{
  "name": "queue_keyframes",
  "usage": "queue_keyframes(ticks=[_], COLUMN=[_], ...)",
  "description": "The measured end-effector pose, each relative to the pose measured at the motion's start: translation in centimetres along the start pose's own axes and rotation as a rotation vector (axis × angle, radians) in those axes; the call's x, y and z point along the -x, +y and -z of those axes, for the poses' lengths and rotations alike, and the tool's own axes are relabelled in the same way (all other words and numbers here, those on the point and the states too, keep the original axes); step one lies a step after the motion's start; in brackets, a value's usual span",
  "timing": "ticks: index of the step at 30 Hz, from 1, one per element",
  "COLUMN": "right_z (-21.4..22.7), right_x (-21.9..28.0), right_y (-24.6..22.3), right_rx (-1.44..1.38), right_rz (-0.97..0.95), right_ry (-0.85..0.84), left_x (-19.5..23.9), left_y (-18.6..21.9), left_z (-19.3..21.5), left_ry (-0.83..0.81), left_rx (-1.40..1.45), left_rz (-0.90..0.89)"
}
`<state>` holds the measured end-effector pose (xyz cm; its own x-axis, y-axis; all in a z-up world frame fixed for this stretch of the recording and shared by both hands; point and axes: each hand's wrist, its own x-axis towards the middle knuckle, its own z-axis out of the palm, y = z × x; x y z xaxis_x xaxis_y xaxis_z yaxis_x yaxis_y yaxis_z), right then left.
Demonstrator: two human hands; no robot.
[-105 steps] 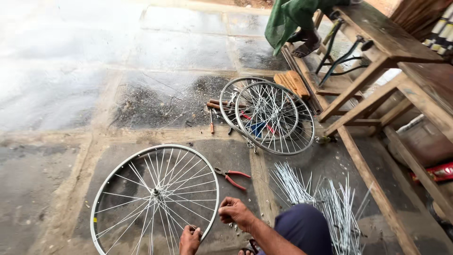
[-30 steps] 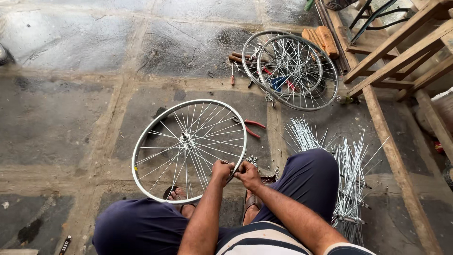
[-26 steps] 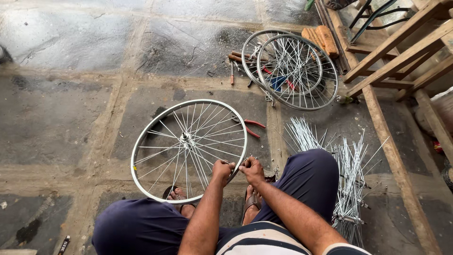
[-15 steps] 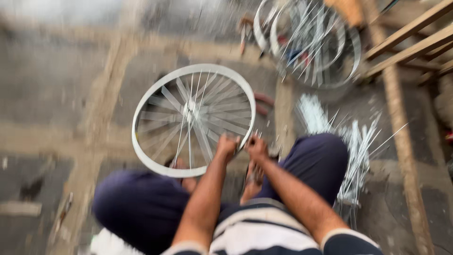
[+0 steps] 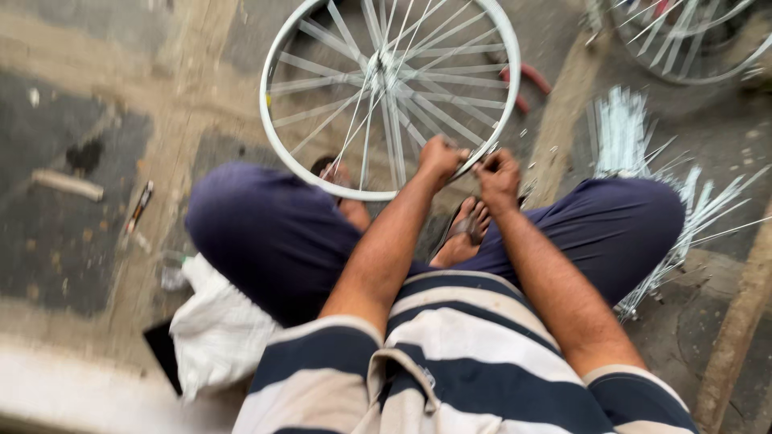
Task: The person sits on the ground and installs spokes into a bicycle wheel rim, securing each with a nipple. The person repeatedly picks up spokes and nipples, inserts the spoke into the rim, and tightens the nipple by hand.
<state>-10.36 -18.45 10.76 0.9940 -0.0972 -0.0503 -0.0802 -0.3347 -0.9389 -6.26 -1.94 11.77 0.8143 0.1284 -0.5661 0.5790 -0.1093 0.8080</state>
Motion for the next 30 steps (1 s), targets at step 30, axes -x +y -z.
queue_keyframes(ticks=[30], right_z=[-1.3], right_x=[-0.5], right_y=[-4.0], right_rx=[-0.294], right_rz=[-0.176], right_ry=[-0.073], left_x=[-0.7], left_y=[0.9], left_z=[1.9], left_ry=[-0.058], left_rx=[-0.083], left_rz=[-0.102])
